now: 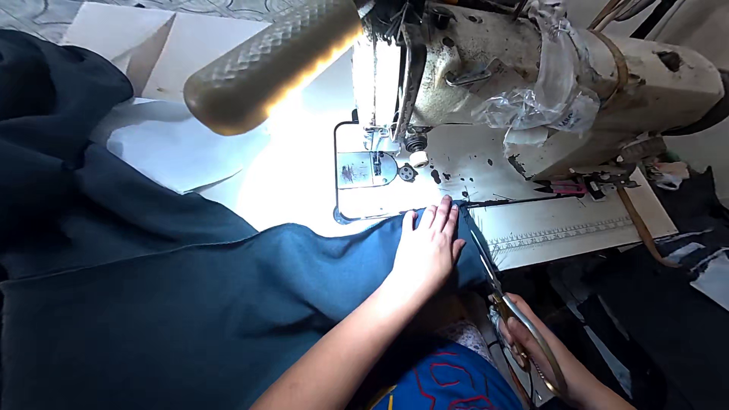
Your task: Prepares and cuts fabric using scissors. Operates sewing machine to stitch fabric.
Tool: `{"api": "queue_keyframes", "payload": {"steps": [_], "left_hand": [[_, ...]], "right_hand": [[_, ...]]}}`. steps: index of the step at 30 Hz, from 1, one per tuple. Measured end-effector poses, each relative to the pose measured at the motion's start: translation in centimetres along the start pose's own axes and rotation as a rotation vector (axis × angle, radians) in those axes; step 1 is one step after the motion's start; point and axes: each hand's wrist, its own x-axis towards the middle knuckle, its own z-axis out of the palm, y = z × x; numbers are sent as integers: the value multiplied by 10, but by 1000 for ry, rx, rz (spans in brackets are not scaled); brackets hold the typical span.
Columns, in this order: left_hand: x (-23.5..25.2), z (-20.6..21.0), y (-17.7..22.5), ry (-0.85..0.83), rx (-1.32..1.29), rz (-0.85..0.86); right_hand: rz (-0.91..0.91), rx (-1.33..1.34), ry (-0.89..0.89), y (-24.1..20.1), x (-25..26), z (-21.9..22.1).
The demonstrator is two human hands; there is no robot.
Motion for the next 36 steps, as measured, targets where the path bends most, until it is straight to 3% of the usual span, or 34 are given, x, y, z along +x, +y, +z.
{"api": "queue_keyframes", "payload": {"steps": [8,13,19,24,29,34,36], "left_hand": [[-24,11,17,-15,-7,12],[-24,9,17,-29,-14,9],[-25,16,16,73,12,43],[-27,19,16,116,30,69],[-35,35,19,260,122,134],[-34,29,17,194,57,120],[-29,19,3,179,-9,96]], "right_hand": [[49,92,9,-11,12,10],[-37,-26,43,-11,11,12],[-115,-89,165,-10,11,17],[-84,-85,131,-10,13,15],[-105,-43,135,-11,17,18],[-123,6,170,-5,15,24],[-222,-27,216,3,10,26]]}}
